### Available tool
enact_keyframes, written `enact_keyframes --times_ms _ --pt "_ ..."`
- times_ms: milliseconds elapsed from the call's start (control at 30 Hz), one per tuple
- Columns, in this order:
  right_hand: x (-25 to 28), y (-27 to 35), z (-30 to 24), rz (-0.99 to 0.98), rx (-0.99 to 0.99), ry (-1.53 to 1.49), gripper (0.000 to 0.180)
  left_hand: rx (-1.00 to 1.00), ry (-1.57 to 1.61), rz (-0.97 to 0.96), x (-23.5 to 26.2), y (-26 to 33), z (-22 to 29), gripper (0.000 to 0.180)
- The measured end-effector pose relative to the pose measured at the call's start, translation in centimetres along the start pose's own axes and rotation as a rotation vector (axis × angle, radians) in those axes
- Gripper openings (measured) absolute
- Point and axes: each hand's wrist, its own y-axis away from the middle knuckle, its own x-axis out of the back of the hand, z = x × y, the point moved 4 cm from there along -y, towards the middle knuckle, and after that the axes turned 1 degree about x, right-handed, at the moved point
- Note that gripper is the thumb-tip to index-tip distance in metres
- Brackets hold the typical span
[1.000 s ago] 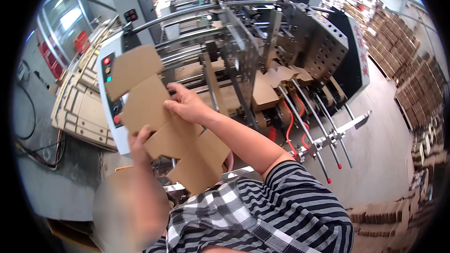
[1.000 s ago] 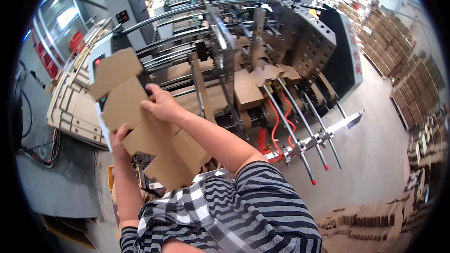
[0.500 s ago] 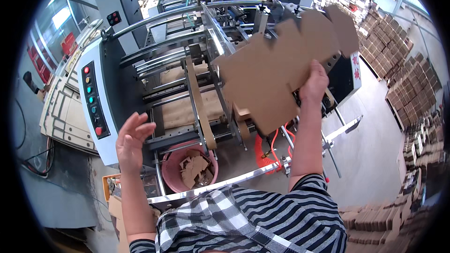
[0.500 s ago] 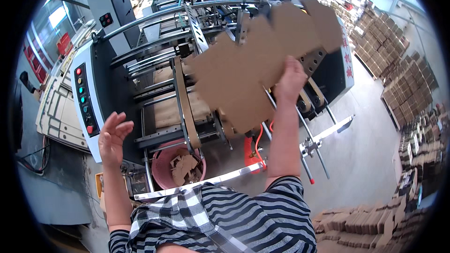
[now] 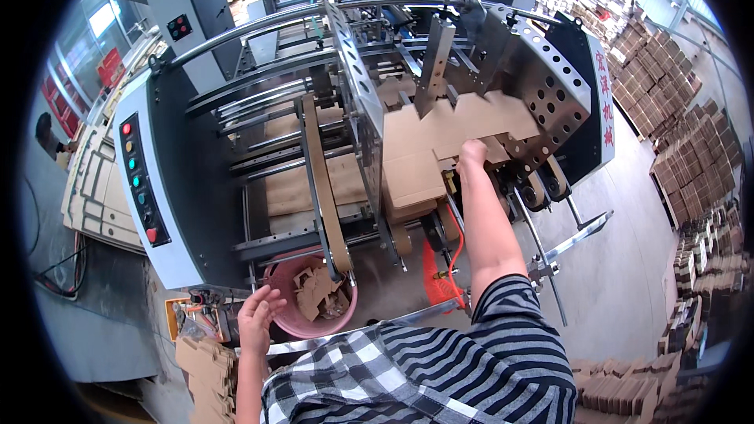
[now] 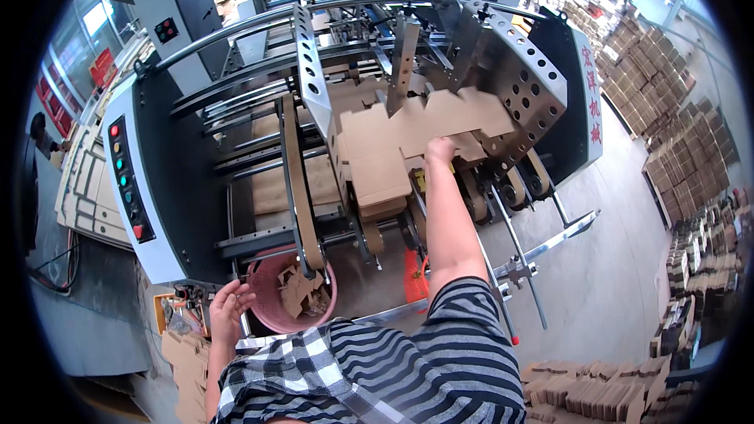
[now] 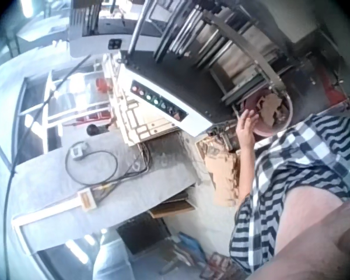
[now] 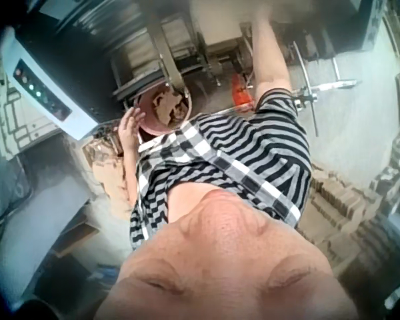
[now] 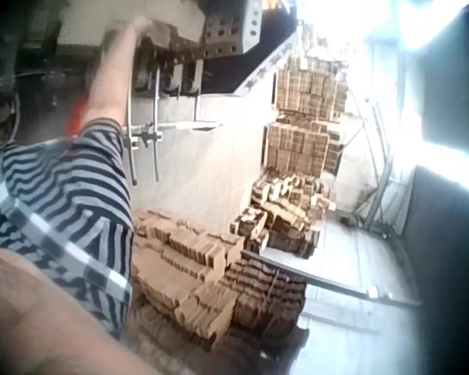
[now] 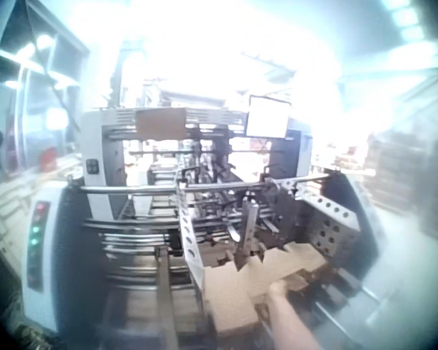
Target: The person manually feeds flat cardboard pieces into a folding machine in a factory setting. They pick up individual pieces from a stack, insert them into the machine's mechanism, and then retrieve the folded boxes. The person occasionally inspects the cardboard pieces and stacks the finished boxes.
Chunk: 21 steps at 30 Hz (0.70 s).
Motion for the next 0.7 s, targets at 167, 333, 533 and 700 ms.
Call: enact_keyframes --times_ms 167,333,533,700 --pt "-1.5 -1.4 -2.5 -0.597 -0.255 0.940 0.015 0.076 -0.037 0.034 -0.3 -0.4 -1.6 0.035" --pt "-1.9 3.2 -8.1 -0.781 0.055 1.728 0.024 0.117 -0.053 0.011 -0.3 -1.0 -3.3 0.037" --pt "0.9 0.1 -7.5 -0.548 0.063 1.186 0.024 0.226 -0.150 0.029 -0.2 -0.9 -5.4 0.036" --pt "-1.1 1.3 -1.4 -0.771 -0.086 1.075 0.055 0.321 -0.159 -0.052 -1.1 -1.3 -7.9 0.038"
